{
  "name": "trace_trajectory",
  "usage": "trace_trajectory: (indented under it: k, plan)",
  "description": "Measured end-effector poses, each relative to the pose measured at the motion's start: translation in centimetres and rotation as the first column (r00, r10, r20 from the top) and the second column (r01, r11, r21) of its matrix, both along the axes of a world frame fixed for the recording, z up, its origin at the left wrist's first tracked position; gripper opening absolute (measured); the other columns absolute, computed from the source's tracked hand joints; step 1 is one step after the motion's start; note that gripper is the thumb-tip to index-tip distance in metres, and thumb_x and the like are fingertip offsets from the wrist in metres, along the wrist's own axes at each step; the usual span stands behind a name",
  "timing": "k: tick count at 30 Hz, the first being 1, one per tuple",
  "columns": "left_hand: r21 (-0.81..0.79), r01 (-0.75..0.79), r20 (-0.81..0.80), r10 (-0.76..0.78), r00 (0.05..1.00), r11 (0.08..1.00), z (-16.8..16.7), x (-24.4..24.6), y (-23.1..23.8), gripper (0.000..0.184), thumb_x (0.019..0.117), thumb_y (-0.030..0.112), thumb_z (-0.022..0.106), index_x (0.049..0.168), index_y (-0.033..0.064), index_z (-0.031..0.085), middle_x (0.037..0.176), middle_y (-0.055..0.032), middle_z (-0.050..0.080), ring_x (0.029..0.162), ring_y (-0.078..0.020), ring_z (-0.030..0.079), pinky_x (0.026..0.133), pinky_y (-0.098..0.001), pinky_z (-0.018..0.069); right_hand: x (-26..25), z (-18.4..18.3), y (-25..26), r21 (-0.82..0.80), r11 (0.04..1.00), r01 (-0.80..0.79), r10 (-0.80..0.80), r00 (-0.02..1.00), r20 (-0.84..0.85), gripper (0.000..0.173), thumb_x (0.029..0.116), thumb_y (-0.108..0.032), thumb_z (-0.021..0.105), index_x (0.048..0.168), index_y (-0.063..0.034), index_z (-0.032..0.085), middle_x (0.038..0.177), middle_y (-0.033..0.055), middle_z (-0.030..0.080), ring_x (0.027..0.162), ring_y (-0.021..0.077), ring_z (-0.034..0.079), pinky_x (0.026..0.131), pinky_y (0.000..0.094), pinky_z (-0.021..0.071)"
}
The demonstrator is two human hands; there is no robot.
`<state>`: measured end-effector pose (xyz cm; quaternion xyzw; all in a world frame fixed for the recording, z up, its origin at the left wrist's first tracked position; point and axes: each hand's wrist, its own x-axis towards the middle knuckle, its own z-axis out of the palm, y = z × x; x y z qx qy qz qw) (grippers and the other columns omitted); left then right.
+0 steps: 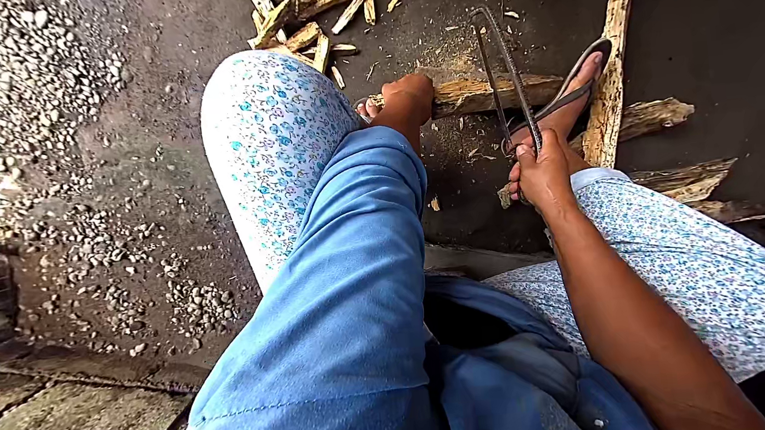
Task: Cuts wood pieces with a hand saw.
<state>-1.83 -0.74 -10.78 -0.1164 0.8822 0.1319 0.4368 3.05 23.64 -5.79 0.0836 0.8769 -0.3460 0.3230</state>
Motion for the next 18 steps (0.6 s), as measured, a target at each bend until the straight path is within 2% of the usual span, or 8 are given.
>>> trace_trajectory:
  k: [3,7,11,15,18]
  plan:
    - [-0.006,-0.054,-0.055,0.054,0.997,0.999,-0.4,0.2,-0.2,0.048,0.0849,0.015,0.076,0.131,0.0101,0.065,0.13,-0.0238,0.065,0.122,-0.0472,0.061,0.09,-0.0742,0.0477,0.4,-0.3,0.3,-0.057,0.998,0.021,-0.023,0.999,-0.027,0.026,0.1126,-0.023,0.043,0.132,-0.0056,0.044,0.075,0.0077,0.057,0.055,0.0186,0.062,0.054,0.0383,0.0577]
    - [-0.029,-0.03,-0.116,0.027,0.993,0.999,1.5,-0.3,-0.4,0.043,0.0857,0.015,0.075,0.127,0.0097,0.067,0.127,-0.0246,0.066,0.12,-0.0482,0.061,0.09,-0.0745,0.047,0.4,0.8,0.2,-0.114,0.992,0.046,-0.053,0.997,-0.054,0.029,0.1123,-0.024,0.044,0.135,-0.0067,0.045,0.075,0.0074,0.058,0.055,0.018,0.062,0.053,0.0375,0.0575]
    - [-0.055,0.006,-0.091,-0.011,0.996,0.998,4.0,-1.2,-0.1,0.04,0.0868,0.014,0.075,0.125,0.006,0.067,0.128,-0.0251,0.065,0.122,-0.0475,0.06,0.091,-0.0741,0.0465,-0.3,1.9,0.1,-0.139,0.985,0.1,-0.103,0.995,-0.017,0.029,0.1126,-0.024,0.043,0.136,-0.0069,0.045,0.075,0.0086,0.059,0.054,0.0197,0.062,0.052,0.0393,0.0576]
    - [-0.06,0.06,-0.058,-0.063,0.996,0.996,6.2,-2.0,0.1,0.044,0.0861,0.013,0.078,0.125,-0.0017,0.065,0.131,-0.0281,0.062,0.124,-0.0479,0.059,0.094,-0.0717,0.0481,-0.9,2.4,0.7,-0.228,0.946,0.232,-0.224,0.973,0.059,0.026,0.1126,-0.023,0.044,0.135,-0.0088,0.045,0.07,0.0058,0.057,0.049,0.0164,0.061,0.047,0.0348,0.0569]
    - [-0.082,0.11,-0.07,-0.115,0.991,0.991,8.6,-2.4,-0.1,0.041,0.0833,0.012,0.082,0.117,-0.0055,0.067,0.129,-0.0294,0.062,0.125,-0.0479,0.058,0.096,-0.0701,0.0481,-1.3,2.7,1.5,-0.291,0.921,0.257,-0.25,0.966,0.061,0.024,0.1116,-0.023,0.047,0.132,-0.009,0.047,0.071,0.0052,0.058,0.049,0.0155,0.061,0.046,0.0335,0.0564]
